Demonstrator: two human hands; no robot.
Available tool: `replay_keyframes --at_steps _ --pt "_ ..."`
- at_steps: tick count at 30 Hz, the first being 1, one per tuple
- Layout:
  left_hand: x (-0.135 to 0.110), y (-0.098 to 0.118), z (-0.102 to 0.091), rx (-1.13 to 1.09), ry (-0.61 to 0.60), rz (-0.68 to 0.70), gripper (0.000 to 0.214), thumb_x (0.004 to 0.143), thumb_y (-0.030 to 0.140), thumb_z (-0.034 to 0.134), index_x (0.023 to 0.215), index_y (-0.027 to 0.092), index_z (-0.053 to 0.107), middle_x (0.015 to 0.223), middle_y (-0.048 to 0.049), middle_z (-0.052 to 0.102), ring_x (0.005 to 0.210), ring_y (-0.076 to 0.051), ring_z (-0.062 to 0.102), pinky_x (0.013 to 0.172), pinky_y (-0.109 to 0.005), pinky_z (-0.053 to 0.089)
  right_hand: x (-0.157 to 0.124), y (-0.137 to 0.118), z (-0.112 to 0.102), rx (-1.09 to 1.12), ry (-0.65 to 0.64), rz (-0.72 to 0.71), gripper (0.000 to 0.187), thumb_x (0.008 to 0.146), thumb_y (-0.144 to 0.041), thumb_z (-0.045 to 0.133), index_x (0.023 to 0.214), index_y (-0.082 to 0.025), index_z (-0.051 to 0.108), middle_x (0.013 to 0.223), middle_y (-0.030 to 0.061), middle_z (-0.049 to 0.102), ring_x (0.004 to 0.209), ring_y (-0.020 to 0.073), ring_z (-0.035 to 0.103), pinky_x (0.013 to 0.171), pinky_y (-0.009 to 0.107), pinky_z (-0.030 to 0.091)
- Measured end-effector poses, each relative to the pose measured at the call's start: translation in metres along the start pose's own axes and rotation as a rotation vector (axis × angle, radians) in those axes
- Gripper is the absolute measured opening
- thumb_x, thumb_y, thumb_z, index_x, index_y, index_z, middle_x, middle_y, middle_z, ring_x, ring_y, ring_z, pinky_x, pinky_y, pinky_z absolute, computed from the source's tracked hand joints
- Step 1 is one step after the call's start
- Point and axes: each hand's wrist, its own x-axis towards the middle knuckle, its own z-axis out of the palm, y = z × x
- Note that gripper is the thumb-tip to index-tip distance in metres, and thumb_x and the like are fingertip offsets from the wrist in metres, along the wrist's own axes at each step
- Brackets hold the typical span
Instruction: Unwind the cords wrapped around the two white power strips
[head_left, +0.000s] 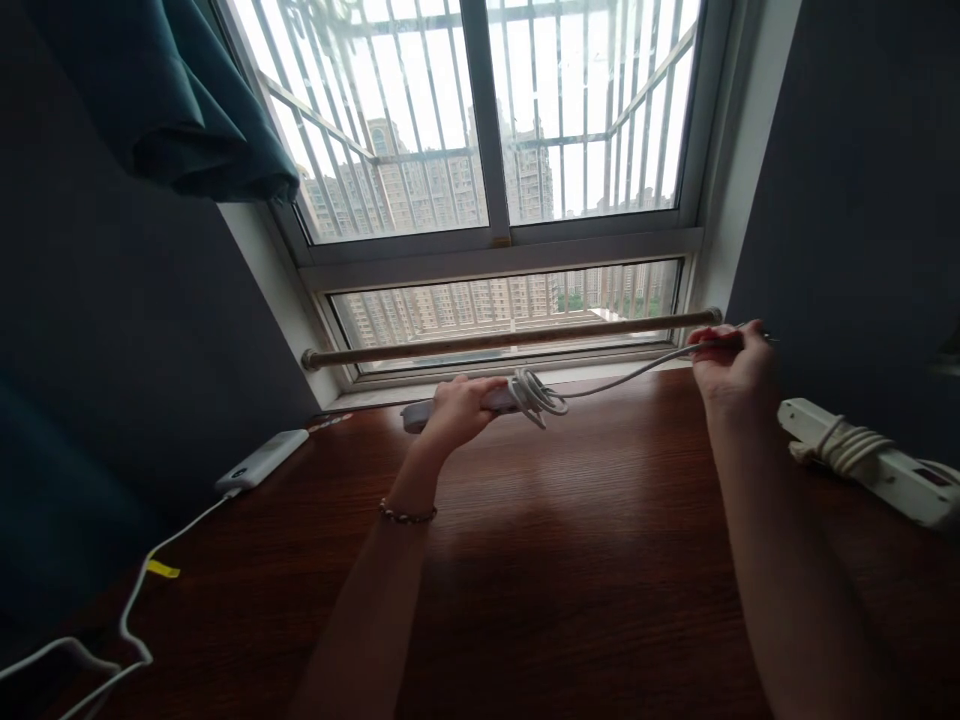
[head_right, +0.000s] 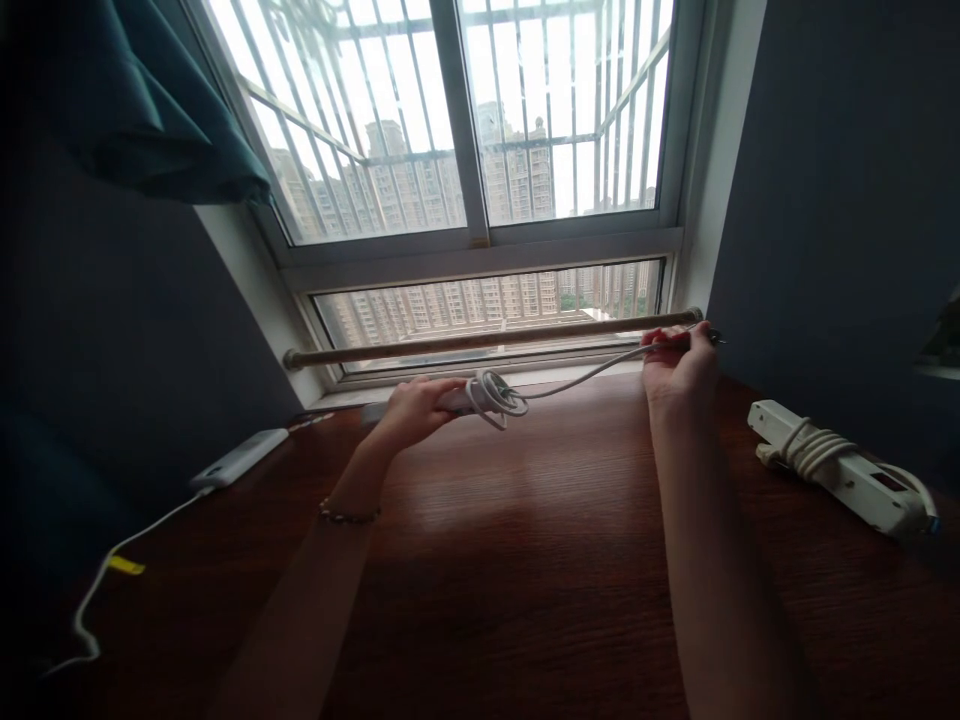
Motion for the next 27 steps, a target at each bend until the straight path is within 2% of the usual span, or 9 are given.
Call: replay_keyframes --at_steps 2,4,7,10,12,16,22,25,27 --pt "0.0 -0.001 -0.002 0.042 0.067 0.022 0.049 0.08 0.029 0.052 0.128 0.036 0.046 0.116 -0.0007 0.059 0.102 -0.025 0.05 0.082 -0.035 0.033 -0.009 0.014 0.005 -0.096 -0.123 -0.003 0.026 0.083 -0.022 0.057 0.076 -0.014 0.033 0.056 -0.0077 0.032 0.043 0.0017 0.028 0.045 0.016 0.032" --pt "-0.002 0.003 -0.003 0.085 0.107 0.063 0.053 0.079 0.024 0.052 0.129 0.04 0.043 0.118 0.0035 0.059 0.098 -0.023 0.051 0.08 -0.036 0.033 -0.026 0.031 0.014 -0.378 -0.306 -0.119 0.043 0.064 -0.024 0.076 0.08 -0.015 0.037 0.057 -0.0079 0.035 0.045 0.0024 0.028 0.043 0.016 0.026" --pt "-0.005 0.016 -0.005 0.167 0.187 0.117 0.056 0.08 0.016 0.049 0.13 0.04 0.04 0.115 0.0045 0.06 0.094 -0.024 0.05 0.079 -0.041 0.03 -0.062 0.058 0.026 -0.861 -0.592 -0.218 0.076 0.049 -0.036 0.083 0.108 -0.017 0.039 0.064 -0.0054 0.045 0.054 0.0086 0.042 0.052 0.022 0.036" --pt "-0.009 0.032 -0.01 0.242 0.267 0.169 0.05 0.084 0.011 0.04 0.128 0.035 0.045 0.115 0.0041 0.06 0.092 -0.026 0.047 0.077 -0.045 0.028 -0.095 0.085 0.028 -1.459 -0.787 -0.228 0.104 0.049 -0.049 0.08 0.132 -0.017 0.026 0.082 0.0024 0.056 0.071 0.0188 0.053 0.06 0.028 0.038" --pt "-0.011 0.039 -0.015 0.278 0.304 0.201 0.045 0.086 0.009 0.036 0.124 0.03 0.049 0.114 0.0034 0.06 0.092 -0.026 0.045 0.077 -0.045 0.027 -0.107 0.098 0.024 -1.674 -0.785 -0.243 0.102 0.056 -0.051 0.075 0.136 -0.017 0.021 0.092 0.0059 0.058 0.082 0.0245 0.055 0.063 0.03 0.038" --pt "-0.012 0.036 -0.025 0.314 0.356 0.229 0.038 0.087 0.01 0.037 0.117 0.026 0.054 0.111 0.0034 0.062 0.09 -0.024 0.044 0.078 -0.045 0.027 -0.106 0.104 0.016 -1.731 -0.686 -0.198 0.086 0.064 -0.037 0.07 0.134 -0.017 0.026 0.091 0.005 0.059 0.083 0.0232 0.057 0.064 0.028 0.038" --pt "-0.012 0.011 -0.032 0.228 0.351 0.28 0.031 0.087 0.022 0.046 0.115 0.033 0.055 0.115 0.0092 0.06 0.09 -0.02 0.046 0.084 -0.043 0.027 -0.085 0.099 0.008 -1.96 -0.388 -0.337 0.056 0.067 -0.032 0.062 0.12 -0.023 0.046 0.078 0.005 0.06 0.078 0.0281 0.057 0.057 0.03 0.031" --pt "-0.009 -0.002 -0.027 0.149 0.284 0.278 0.032 0.086 0.024 0.05 0.116 0.035 0.055 0.115 0.0081 0.06 0.093 -0.02 0.046 0.087 -0.043 0.026 -0.077 0.106 -0.002 -1.96 -0.4 -0.363 0.054 0.067 -0.034 0.065 0.116 -0.023 0.049 0.078 0.0056 0.06 0.076 0.0278 0.056 0.057 0.03 0.029" --pt "-0.005 -0.013 -0.019 0.129 0.245 0.257 0.033 0.084 0.024 0.052 0.115 0.034 0.056 0.116 0.006 0.059 0.094 -0.021 0.047 0.086 -0.041 0.028 -0.068 0.115 -0.013 -1.795 -0.461 -0.272 0.056 0.061 -0.035 0.072 0.111 -0.021 0.052 0.077 0.0049 0.059 0.075 0.0248 0.055 0.06 0.029 0.031"
